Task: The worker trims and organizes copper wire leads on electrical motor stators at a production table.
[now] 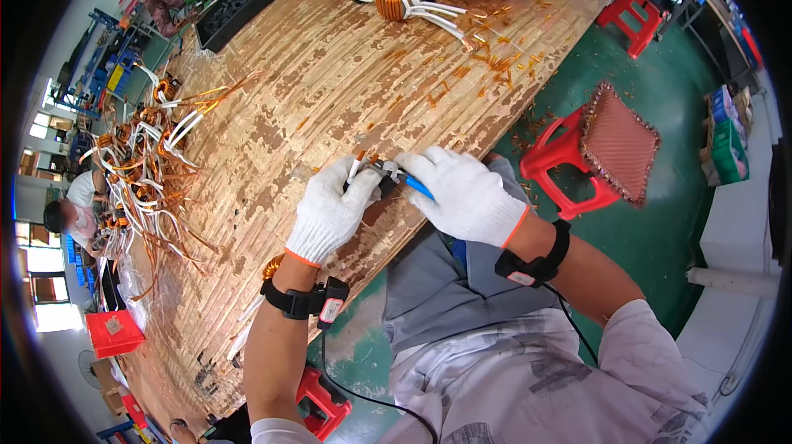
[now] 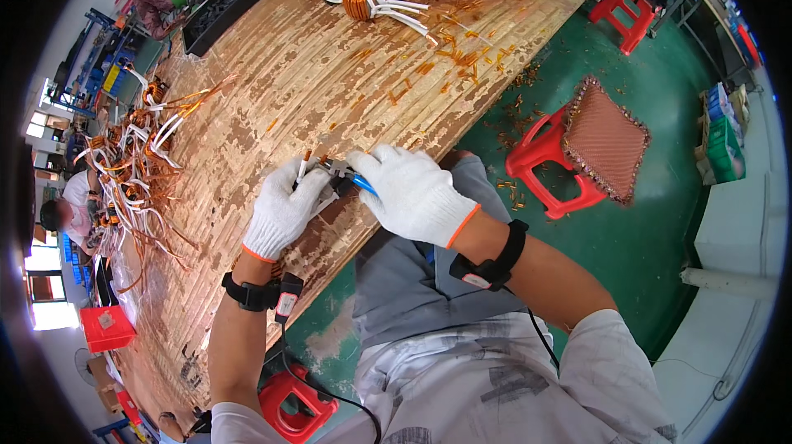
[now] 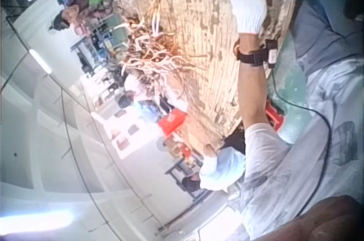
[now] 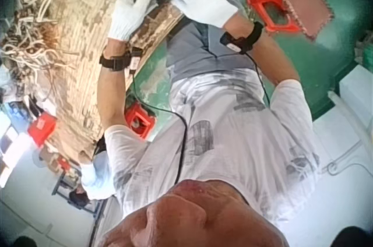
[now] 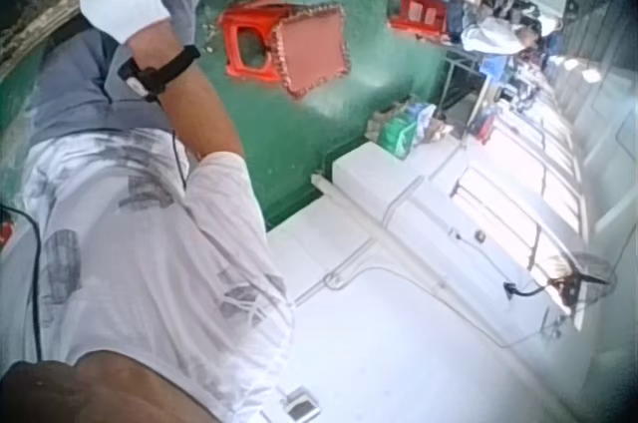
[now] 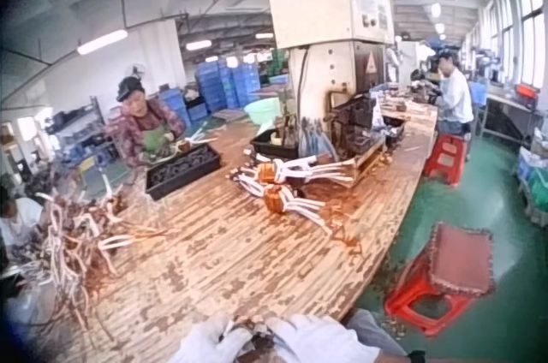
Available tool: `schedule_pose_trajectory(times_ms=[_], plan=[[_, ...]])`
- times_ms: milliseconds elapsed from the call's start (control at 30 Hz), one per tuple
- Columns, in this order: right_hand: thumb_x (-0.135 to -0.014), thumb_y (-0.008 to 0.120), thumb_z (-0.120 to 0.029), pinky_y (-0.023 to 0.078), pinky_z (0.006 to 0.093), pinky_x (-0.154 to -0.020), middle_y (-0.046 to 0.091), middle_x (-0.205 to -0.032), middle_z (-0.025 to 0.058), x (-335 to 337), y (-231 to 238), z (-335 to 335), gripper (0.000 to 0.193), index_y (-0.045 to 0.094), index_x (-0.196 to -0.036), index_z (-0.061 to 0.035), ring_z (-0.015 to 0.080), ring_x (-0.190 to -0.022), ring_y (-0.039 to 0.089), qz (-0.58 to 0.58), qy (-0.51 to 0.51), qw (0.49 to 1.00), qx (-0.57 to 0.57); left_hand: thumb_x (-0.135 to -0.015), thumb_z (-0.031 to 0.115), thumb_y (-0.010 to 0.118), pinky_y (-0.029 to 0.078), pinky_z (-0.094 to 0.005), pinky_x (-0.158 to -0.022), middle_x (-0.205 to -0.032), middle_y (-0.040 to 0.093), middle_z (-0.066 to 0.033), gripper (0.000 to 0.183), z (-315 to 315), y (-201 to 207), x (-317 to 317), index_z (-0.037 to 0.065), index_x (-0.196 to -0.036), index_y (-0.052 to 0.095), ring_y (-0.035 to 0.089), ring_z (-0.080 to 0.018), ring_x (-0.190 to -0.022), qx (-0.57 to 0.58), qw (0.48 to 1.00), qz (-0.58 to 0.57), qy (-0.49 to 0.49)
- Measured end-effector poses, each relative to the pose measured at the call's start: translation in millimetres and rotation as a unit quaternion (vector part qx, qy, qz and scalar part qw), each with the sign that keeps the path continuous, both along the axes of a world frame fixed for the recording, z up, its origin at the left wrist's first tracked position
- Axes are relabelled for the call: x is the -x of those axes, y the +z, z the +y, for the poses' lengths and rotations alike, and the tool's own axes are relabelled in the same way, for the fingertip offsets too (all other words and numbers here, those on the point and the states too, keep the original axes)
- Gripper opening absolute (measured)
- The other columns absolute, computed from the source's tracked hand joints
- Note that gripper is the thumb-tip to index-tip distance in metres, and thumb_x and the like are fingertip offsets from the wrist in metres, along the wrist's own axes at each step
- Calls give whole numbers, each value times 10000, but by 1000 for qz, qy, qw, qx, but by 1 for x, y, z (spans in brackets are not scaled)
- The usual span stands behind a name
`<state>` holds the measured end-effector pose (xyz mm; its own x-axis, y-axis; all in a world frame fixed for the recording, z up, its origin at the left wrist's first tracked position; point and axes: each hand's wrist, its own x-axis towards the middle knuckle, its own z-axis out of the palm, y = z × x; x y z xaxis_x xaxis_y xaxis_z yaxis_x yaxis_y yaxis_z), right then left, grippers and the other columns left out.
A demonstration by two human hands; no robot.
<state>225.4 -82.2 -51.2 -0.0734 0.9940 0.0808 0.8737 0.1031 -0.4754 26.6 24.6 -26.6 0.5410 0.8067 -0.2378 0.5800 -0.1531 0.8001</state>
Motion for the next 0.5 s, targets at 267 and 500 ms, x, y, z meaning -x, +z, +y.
schedule_pose_trajectory(times_ms=[267, 500], plan=[[-952, 657, -295, 517, 489, -940, 620, -1219, 164, -7, -4, -2, 521, 528, -1419, -103, 401, -1053, 640, 95, 41, 995, -14, -989, 215, 624, 419, -217, -575, -765, 634, 3, 234, 11, 11, 4, -8, -1010, 691, 536, -52, -651, 168, 983, -75, -19], [-936, 665, -245, 509, 451, -927, 629, -1175, 137, -19, -19, 19, 460, 560, -1365, -115, 339, -1030, 642, -8, 116, 966, -233, -971, 203, 640, 342, -209, -495, -719, 588, 30, 228, 15, 30, 14, -13, -1010, 696, 477, -44, -578, 345, 924, -151, -60]])
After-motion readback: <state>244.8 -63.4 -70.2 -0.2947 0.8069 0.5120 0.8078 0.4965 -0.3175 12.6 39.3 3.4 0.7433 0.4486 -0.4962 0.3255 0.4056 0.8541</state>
